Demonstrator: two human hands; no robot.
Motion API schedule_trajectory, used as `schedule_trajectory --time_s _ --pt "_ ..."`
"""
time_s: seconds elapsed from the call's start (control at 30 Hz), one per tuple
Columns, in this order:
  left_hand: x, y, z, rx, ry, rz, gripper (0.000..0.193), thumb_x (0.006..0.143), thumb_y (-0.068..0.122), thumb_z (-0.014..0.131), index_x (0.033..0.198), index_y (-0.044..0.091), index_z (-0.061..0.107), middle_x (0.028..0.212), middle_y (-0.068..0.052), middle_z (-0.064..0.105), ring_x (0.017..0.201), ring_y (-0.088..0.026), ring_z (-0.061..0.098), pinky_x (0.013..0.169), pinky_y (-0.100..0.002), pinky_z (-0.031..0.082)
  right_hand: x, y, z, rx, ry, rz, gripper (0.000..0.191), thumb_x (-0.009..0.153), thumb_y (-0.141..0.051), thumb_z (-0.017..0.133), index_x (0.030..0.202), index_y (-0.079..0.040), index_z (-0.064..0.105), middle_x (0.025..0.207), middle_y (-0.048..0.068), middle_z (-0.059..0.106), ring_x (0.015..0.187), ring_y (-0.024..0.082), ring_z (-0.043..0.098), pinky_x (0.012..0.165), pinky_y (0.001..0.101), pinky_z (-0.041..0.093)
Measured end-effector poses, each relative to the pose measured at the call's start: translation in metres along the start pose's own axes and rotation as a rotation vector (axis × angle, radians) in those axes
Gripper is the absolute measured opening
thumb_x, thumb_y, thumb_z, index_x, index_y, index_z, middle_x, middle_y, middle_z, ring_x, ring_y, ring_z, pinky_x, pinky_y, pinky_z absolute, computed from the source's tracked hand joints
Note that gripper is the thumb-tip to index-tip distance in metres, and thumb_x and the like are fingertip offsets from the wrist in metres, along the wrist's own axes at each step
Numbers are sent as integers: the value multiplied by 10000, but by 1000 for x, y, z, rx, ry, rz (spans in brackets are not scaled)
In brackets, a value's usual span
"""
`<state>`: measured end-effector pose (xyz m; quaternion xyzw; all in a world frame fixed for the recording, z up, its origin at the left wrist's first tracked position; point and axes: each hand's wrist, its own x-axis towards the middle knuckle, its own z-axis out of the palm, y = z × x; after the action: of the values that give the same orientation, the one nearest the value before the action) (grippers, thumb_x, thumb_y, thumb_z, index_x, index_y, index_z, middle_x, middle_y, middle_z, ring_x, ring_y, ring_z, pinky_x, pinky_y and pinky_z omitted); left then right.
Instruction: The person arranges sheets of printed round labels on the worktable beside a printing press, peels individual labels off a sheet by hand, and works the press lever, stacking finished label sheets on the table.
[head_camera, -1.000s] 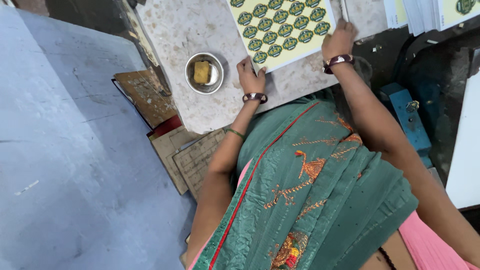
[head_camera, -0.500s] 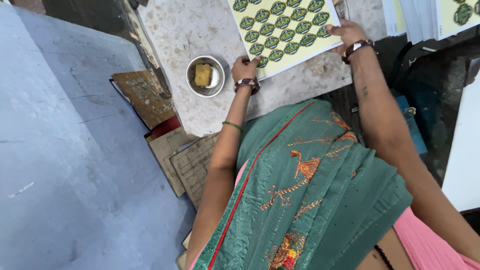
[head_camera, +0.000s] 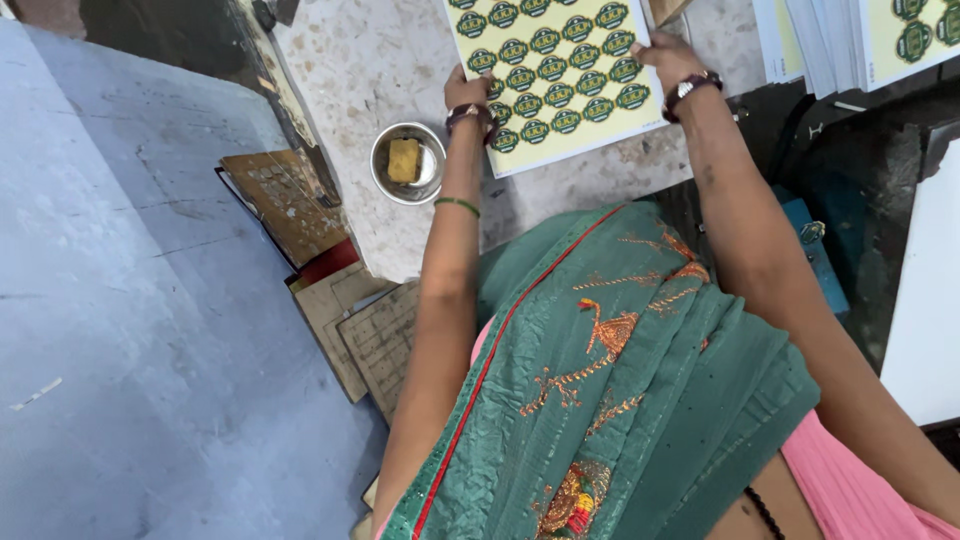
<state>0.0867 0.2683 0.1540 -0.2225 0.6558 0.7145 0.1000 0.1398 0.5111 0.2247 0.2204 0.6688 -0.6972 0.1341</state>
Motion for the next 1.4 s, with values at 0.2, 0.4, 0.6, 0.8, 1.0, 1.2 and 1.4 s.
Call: schedule_trajectory --time_s 0.2,0.4,0.6,0.8,1.0,1.2,1.4 --pt "-41 -5 -4 74 156 548 284 950 73 663 1217 -17 626 1008 -79 749 857 -142 652 794 -291 542 -14 2 3 -115 87 -532 214 1037 -1 653 1249 26 641 1132 75 718 971 107 663 859 272 532" --pt "-55 -2 -23 -36 65 755 397 1056 146 662 1395 14 502 1167 -108 693 1039 -175 645 984 -331 517 -33 24 -14 108 -10 -839 341 1135 -128 660 1428 -52 504 1173 29 671 981 76 609 848 242 490" --pt "-51 -19 -34 87 -160 807 653 994 149 705 1537 37 361 1283 -120 614 1077 -187 628 1018 -320 508 -13 43 -18 92 32 -833 422 1152 -256 644 1492 -44 514 1165 65 644 1034 131 618 865 269 512" --pt "-43 -19 -41 -16 -252 673 516 979 95 699 1454 21 510 1131 -101 676 982 -156 640 910 -300 568 -13 29 -16 177 -177 -817 430 1137 -331 577 1468 -74 479 1220 125 683 1038 186 697 886 305 590" --pt "-40 -10 -30 67 -178 698 216 961 106 683 1146 -3 684 1004 -62 753 866 -139 720 778 -276 602 -45 2 -14 92 -83 -825 377 1075 -229 653 1364 -19 533 1179 166 707 1027 264 715 904 375 577" --pt "-32 -12 -15 107 37 208 249 907 209 761 1050 4 755 825 -80 763 702 -149 638 651 -325 522 -9 -1 2 -321 283 -521 329 1012 -127 729 1260 36 587 1138 207 732 1017 342 732 922 445 564" --pt "-19 -8 2 573 186 61 384 815 402 783 1061 106 781 922 -143 786 880 -330 748 788 -431 558 11 10 11 -864 385 -356 558 854 -247 840 1194 92 556 1040 323 687 951 476 662 811 529 528"
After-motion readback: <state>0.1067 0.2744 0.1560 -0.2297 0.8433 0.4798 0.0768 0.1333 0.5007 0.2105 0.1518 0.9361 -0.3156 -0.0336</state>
